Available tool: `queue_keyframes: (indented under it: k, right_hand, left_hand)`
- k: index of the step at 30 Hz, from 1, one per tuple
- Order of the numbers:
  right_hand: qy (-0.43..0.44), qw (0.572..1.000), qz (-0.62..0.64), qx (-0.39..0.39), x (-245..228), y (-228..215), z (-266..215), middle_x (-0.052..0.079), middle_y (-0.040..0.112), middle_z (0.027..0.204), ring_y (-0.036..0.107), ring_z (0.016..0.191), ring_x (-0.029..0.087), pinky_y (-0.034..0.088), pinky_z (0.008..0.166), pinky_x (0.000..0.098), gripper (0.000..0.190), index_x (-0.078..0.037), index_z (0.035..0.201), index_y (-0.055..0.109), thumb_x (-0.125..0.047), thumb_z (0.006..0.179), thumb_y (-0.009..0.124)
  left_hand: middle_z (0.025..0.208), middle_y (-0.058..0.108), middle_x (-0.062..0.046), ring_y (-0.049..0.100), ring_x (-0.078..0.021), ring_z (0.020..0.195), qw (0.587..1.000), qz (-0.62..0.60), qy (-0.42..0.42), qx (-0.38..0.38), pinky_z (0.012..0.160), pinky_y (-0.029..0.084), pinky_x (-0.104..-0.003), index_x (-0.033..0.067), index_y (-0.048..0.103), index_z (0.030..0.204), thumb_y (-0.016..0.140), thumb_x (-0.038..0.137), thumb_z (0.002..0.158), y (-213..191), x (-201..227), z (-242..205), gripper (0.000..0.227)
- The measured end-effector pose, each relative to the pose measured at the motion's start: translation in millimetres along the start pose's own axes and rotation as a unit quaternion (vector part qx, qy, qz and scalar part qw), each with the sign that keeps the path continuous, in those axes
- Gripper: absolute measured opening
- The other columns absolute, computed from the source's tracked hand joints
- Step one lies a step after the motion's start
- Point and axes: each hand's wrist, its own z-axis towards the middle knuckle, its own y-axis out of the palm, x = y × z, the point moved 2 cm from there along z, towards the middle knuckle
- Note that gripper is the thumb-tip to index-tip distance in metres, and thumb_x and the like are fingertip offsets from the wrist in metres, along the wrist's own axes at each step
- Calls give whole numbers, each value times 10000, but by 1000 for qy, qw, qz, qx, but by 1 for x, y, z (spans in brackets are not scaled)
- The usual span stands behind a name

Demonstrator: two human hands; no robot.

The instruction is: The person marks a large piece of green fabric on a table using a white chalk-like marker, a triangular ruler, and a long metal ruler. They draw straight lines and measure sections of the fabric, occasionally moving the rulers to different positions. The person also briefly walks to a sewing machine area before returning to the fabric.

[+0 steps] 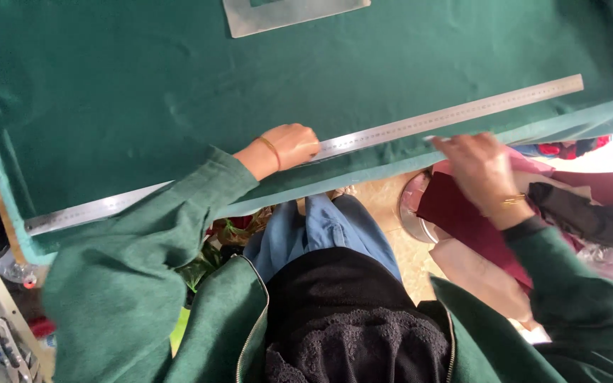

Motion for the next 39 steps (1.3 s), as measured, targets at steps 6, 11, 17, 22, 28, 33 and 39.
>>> queue_keyframes:
  k: [6, 11, 17, 22, 28, 33, 39]
  right_hand:
    - [-76, 927, 323, 178, -118, -41, 64, 76, 639, 952, 647, 746, 238, 549, 706, 348, 303, -88, 1298, 694, -51, 1065, 503]
    - [-140, 900, 316, 266, -176, -33, 118, 49, 536, 821, 593, 651, 199, 513, 660, 326, 187, -69, 1104, 727, -30, 1046, 554]
    - [-155, 902, 282, 286, -184, -17, 128, 36, 528, 818, 585, 650, 185, 508, 666, 316, 155, -90, 1003, 699, -55, 1054, 556]
    - [-151, 935, 175, 269, -80, -16, 81, 45, 592, 890, 600, 708, 197, 545, 692, 333, 117, -108, 1025, 721, -10, 976, 679]
    - [-38, 998, -2, 43, 85, 82, -53, -30, 562, 945, 634, 826, 156, 569, 829, 303, 498, -232, 1316, 660, -297, 829, 739]
    - [18, 988, 96, 116, 59, 49, -55, 42, 596, 961, 627, 790, 243, 533, 790, 384, 334, -207, 1281, 718, -99, 976, 636]
    - [-48, 942, 244, 226, -15, 27, 20, 45, 554, 908, 586, 619, 214, 485, 668, 351, 181, -107, 1112, 698, -38, 1042, 546]
  left_hand:
    - [1057, 743, -166, 718, -410, 1021, 995, -95, -28, 3, 888, 625, -526, 331, 559, 1374, 817, 134, 863, -45, 19, 10, 605]
    - [1325, 703, -64, 676, -365, 1180, 995, -84, -28, -48, 1021, 585, -473, 358, 533, 1459, 840, 143, 845, -44, 13, 26, 720]
    - [1348, 692, -89, 672, -349, 1202, 995, -51, -30, -86, 1059, 570, -449, 435, 452, 1524, 832, 159, 858, -47, 15, 31, 814]
    - [1306, 707, -126, 682, -368, 1187, 994, -73, -36, -74, 1033, 582, -463, 445, 491, 1494, 849, 131, 833, -36, 14, 37, 815]
    - [1019, 787, -88, 751, -345, 978, 995, -89, -43, -12, 892, 624, -471, 334, 757, 1134, 717, 180, 902, -36, 28, 58, 282]
    - [674, 632, -27, 704, -258, 678, 967, 38, 69, 241, 593, 610, -380, 169, 597, 689, 698, 147, 873, -3, 57, 152, 212]
    - [869, 695, -125, 758, -378, 852, 991, -29, 24, 128, 726, 648, -504, 364, 468, 1416, 483, 23, 980, -15, 86, 254, 553]
